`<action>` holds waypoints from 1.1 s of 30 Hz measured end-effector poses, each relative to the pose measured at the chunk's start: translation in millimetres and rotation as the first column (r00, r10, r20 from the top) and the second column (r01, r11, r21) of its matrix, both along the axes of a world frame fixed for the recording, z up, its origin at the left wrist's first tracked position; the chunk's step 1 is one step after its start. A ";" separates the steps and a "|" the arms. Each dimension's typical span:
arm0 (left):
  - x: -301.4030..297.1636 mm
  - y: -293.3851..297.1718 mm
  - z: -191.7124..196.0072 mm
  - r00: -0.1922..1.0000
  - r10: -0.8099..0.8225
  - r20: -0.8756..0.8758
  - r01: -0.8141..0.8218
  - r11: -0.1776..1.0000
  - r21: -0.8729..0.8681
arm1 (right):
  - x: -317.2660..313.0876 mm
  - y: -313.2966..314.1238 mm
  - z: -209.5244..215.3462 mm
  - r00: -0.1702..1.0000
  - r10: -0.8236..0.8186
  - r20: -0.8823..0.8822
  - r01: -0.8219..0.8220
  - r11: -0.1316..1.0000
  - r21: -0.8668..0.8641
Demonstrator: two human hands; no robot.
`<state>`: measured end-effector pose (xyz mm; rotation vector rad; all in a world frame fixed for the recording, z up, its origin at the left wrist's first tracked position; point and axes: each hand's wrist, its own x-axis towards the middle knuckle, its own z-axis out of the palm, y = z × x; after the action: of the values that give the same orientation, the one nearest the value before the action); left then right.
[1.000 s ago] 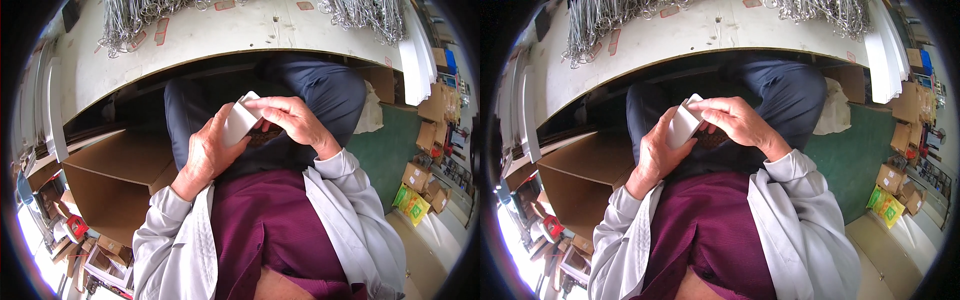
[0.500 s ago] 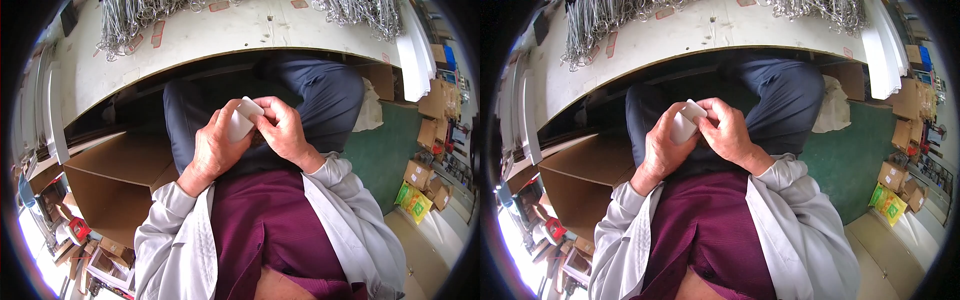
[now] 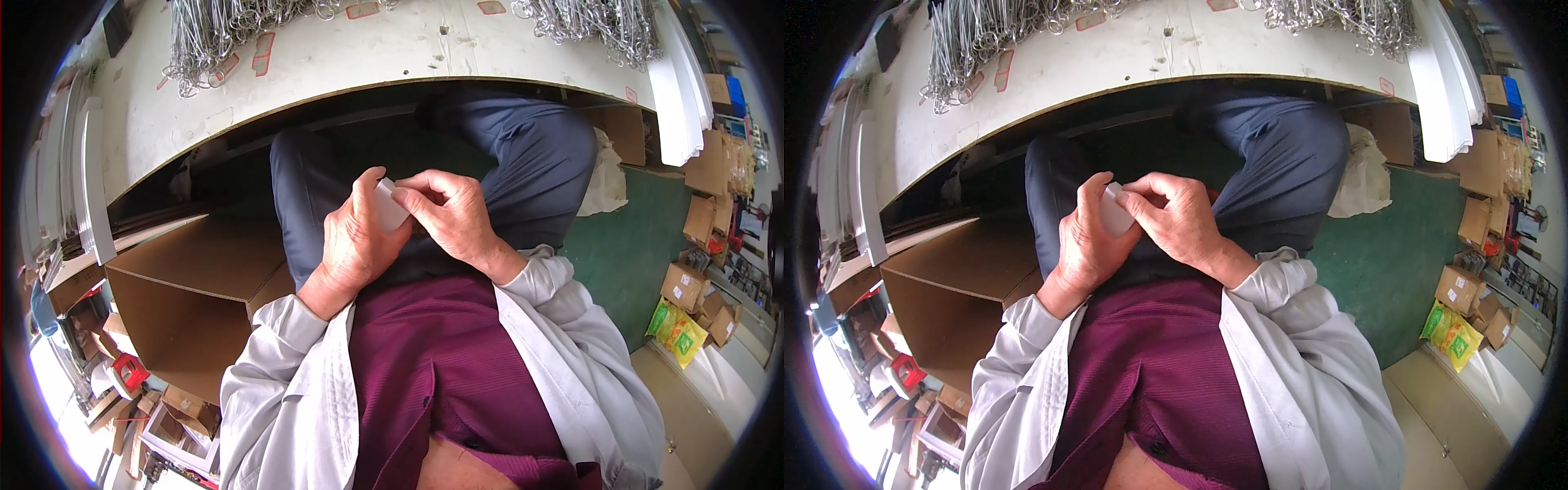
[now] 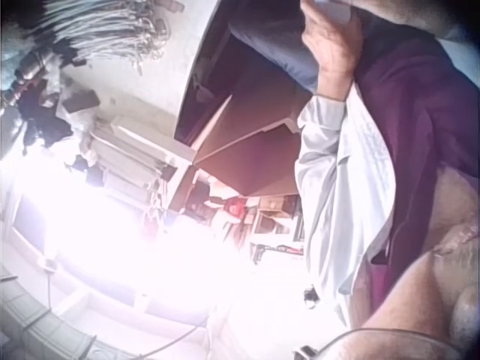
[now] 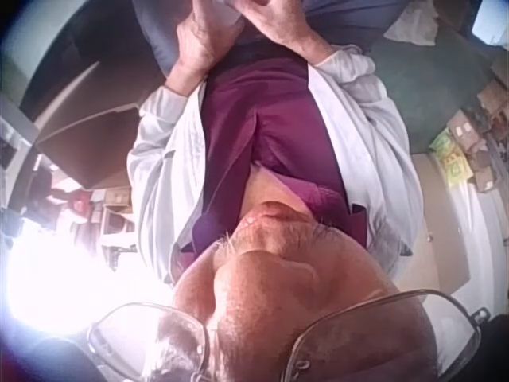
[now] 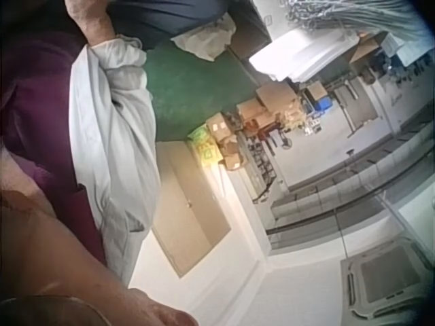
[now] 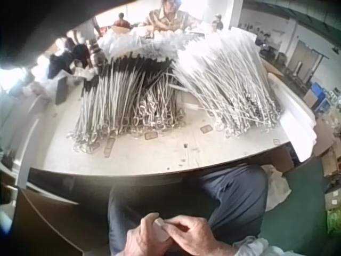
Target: The recorder is assembling small metal wires with plastic components and placing them into cardboard boxes.
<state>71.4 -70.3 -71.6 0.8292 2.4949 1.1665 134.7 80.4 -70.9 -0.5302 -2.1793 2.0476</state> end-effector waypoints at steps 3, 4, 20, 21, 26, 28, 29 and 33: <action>2.5 -0.1 -7.1 0.999 -0.001 -0.053 0.002 1.000 0.004 | -1.1 -6.3 0.2 1.000 -0.018 0.013 0.017 0.998 0.065; 2.9 0.0 -8.1 0.996 -0.007 -0.094 0.008 1.000 0.012 | -0.7 -5.8 2.5 1.000 0.000 0.015 -0.002 0.994 0.113; 6.0 -3.1 -9.5 0.981 -0.018 -0.193 0.017 1.000 -0.010 | -0.1 -2.0 -14.9 0.995 -0.092 0.046 0.094 0.995 -0.028; 6.4 -2.8 -10.1 0.981 -0.016 -0.194 0.014 1.000 -0.013 | 0.1 -2.2 -15.9 0.994 -0.099 0.040 0.100 0.995 -0.022; 7.4 -4.5 -11.7 0.982 -0.020 -0.186 0.018 1.000 -0.010 | 1.8 0.1 -15.6 0.995 -0.069 0.077 0.073 0.997 -0.041; 8.6 -5.6 -13.2 0.977 -0.013 -0.213 0.017 1.000 0.020 | 6.4 -3.9 -15.8 0.994 -0.046 -0.100 0.058 0.991 0.124; 9.3 -5.6 -11.9 0.977 -0.012 -0.213 0.016 1.000 0.020 | 7.7 -4.1 -13.2 0.994 -0.045 -0.099 0.057 0.991 0.123; 9.4 -6.3 -4.8 0.995 0.037 -0.088 -0.037 0.999 0.007 | 9.3 -3.5 -7.2 0.993 0.014 -0.113 0.004 0.987 0.163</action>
<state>80.8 -76.6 -76.4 0.8571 2.5899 1.1732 144.0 76.9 -78.1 -0.3796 -2.2558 1.8307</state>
